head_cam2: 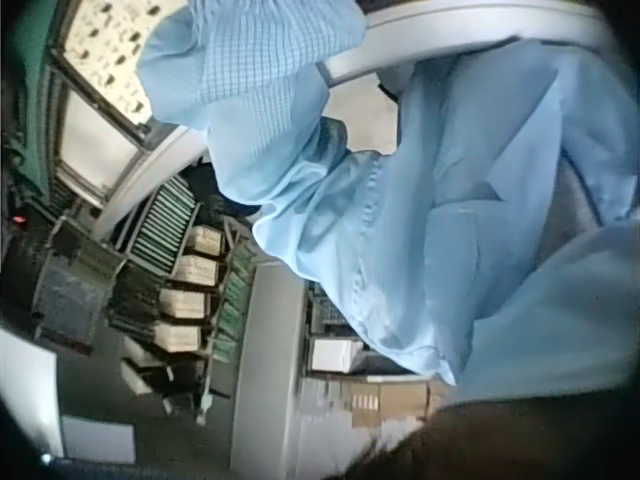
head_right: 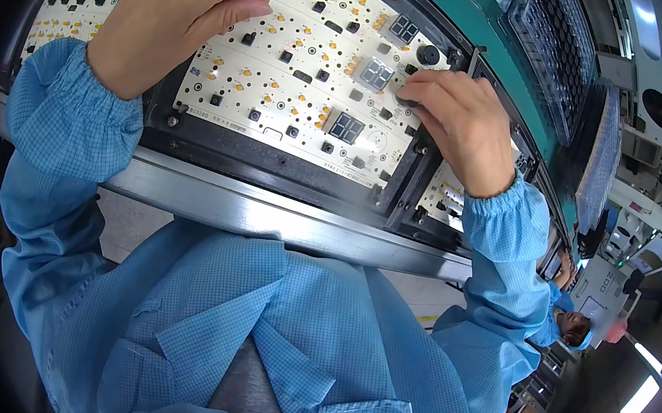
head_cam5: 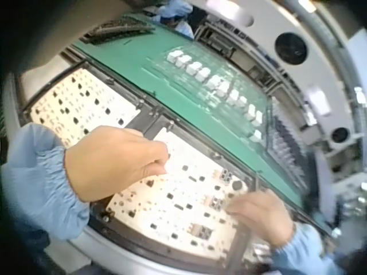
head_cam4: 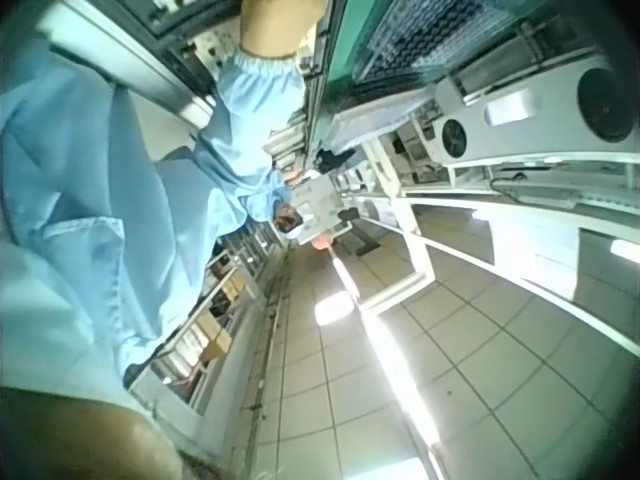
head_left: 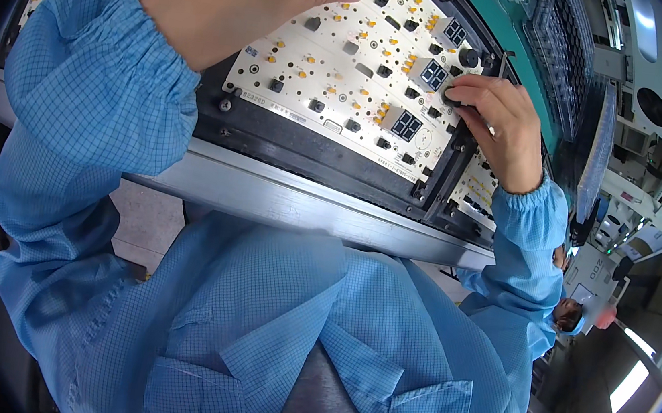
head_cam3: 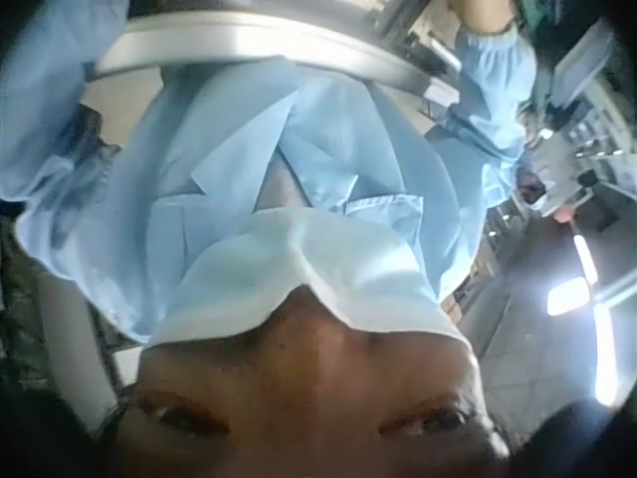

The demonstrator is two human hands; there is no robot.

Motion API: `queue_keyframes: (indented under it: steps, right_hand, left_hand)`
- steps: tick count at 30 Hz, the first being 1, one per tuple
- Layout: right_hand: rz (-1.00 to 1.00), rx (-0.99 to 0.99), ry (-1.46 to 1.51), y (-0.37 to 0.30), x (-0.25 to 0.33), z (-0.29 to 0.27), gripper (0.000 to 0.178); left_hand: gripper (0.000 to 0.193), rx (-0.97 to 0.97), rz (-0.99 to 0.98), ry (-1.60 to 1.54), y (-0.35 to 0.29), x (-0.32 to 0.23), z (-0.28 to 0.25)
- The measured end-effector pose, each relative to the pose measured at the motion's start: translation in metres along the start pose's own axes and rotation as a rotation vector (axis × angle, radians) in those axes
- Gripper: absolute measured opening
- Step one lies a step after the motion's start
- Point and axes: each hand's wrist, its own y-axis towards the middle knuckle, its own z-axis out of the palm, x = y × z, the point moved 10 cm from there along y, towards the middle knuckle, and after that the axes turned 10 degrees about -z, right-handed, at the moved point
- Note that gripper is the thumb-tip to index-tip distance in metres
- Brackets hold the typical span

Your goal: Assembling electronic components and applying labels to printed circuit boards on an industrial production line.

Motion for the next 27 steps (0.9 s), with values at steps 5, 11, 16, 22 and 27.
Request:
queue_keyframes:
  steps: [5, 11, 16, 22, 27]
  right_hand:
    - [-0.159, 0.004, -0.110, 0.001, 0.010, 0.010, 0.021]
    - [0.102, -0.232, -0.022, -0.015, -0.021, -0.005, 0.023]
    - [0.865, -0.504, -0.293, -0.152, -0.178, -0.025, 0.028]
    - [1.103, -0.404, -0.256, -0.096, -0.252, 0.013, 0.034]
    - [1.048, -0.438, -0.364, -0.072, -0.249, 0.016, 0.029]
  left_hand:
    - [0.012, -0.189, 0.116, 0.001, -0.009, 0.013, 0.012]
    - [0.019, 0.059, 0.062, -0.081, -0.044, 0.033, 0.014]
    - [0.032, 0.118, 0.116, 0.038, -0.052, 0.037, 0.026]
    - [0.032, 0.171, 0.060, 0.158, -0.058, 0.085, 0.009]
    - [0.022, 0.160, 0.275, 0.304, -0.053, 0.092, 0.019]
